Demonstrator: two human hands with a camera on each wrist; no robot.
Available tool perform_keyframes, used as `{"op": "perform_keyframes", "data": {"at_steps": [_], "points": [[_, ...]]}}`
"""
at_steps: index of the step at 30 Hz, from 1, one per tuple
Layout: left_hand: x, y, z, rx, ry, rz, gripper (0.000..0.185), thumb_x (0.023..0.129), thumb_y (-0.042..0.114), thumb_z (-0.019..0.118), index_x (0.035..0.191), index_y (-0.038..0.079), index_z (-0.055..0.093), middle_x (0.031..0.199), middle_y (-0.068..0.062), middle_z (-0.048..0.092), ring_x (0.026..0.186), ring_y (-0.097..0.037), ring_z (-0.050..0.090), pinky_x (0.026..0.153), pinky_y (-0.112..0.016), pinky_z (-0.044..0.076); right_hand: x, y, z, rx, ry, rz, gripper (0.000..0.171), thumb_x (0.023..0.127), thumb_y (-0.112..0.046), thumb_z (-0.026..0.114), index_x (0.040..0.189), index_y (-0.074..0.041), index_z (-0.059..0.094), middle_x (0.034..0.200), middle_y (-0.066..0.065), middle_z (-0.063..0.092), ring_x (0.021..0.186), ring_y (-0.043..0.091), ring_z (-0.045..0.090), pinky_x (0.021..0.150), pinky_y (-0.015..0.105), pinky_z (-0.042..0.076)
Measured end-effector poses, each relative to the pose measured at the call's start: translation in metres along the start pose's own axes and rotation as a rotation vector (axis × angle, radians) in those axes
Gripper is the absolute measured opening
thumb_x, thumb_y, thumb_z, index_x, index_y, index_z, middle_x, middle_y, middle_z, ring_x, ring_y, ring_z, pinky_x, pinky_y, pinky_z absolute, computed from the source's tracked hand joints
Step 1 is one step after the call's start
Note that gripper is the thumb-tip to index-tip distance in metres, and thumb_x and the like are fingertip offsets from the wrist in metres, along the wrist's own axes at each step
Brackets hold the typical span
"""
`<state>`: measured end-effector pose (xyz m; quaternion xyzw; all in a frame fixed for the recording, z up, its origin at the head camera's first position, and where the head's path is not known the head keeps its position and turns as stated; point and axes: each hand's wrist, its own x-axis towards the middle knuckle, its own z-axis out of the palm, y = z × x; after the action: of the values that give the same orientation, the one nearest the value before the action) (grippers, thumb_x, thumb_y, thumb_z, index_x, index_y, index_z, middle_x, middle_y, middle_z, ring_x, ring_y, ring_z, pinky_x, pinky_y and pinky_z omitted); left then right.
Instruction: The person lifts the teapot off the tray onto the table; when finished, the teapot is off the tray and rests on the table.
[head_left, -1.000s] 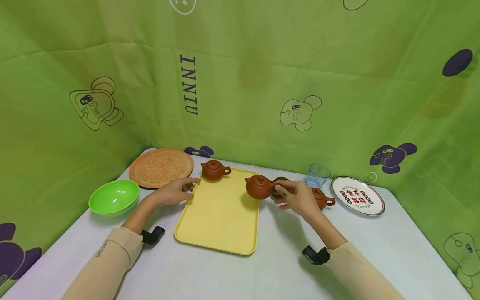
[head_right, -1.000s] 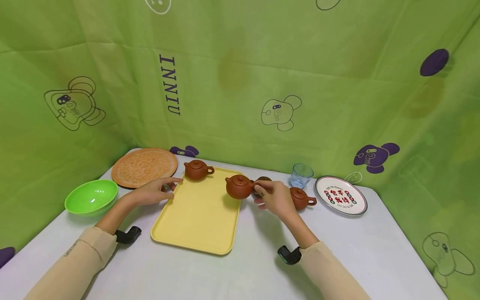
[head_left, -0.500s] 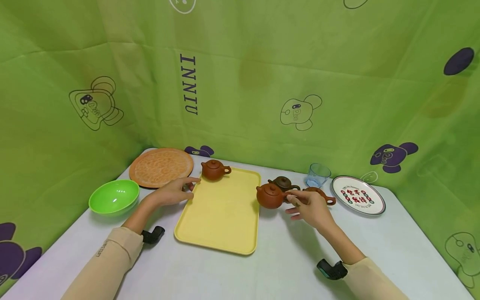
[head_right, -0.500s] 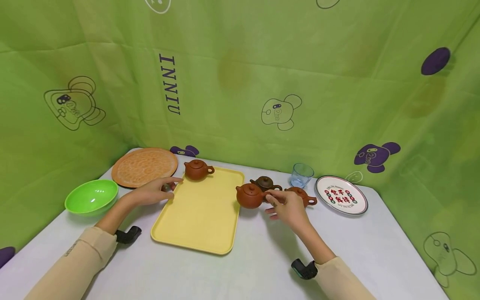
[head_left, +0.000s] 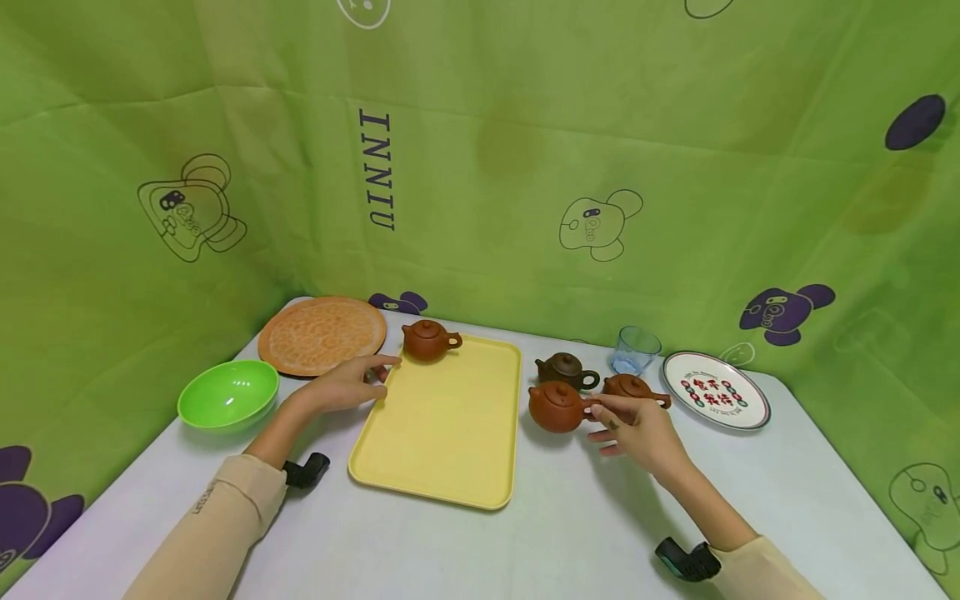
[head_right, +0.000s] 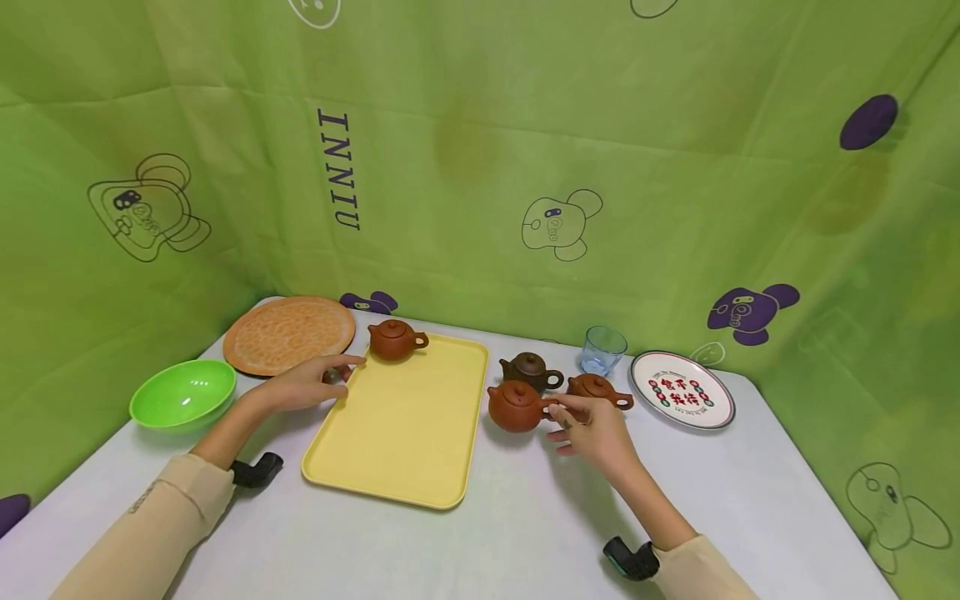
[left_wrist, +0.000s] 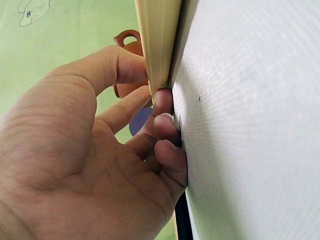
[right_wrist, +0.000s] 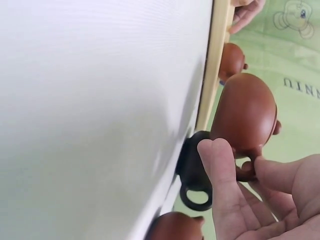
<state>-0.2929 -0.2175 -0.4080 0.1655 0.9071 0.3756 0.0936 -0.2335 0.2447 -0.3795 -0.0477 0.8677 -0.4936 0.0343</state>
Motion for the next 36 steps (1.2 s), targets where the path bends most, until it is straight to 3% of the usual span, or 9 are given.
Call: {"op": "perform_keyframes", "data": {"at_steps": [13, 36], "points": [[-0.002, 0.002, 0.0, 0.003, 0.001, -0.013, 0.064, 0.094, 0.011, 0.063, 0.156, 0.003, 0.05, 0.121, -0.017, 0.061, 0.096, -0.022, 0.052, 0.077, -0.033, 0.041, -0.006, 0.01, -0.004, -0.025, 0.013, 0.028, 0.044, 0.106, -0.019, 0.064, 0.144, 0.002, 0.063, 0.124, 0.029, 0.074, 0.081, 0.028, 0.082, 0.066, 0.036, 0.064], [0.0, 0.0, 0.0, 0.01, 0.01, 0.002, 0.064, 0.094, 0.011, 0.065, 0.156, 0.002, 0.05, 0.12, -0.017, 0.063, 0.096, -0.022, 0.053, 0.079, -0.034, 0.042, -0.001, 0.02, 0.002, 0.019, 0.002, 0.042, 0.045, 0.106, -0.014, 0.063, 0.145, 0.007, 0.059, 0.125, 0.03, 0.072, 0.082, 0.027, 0.082, 0.067, 0.037, 0.065]]}}
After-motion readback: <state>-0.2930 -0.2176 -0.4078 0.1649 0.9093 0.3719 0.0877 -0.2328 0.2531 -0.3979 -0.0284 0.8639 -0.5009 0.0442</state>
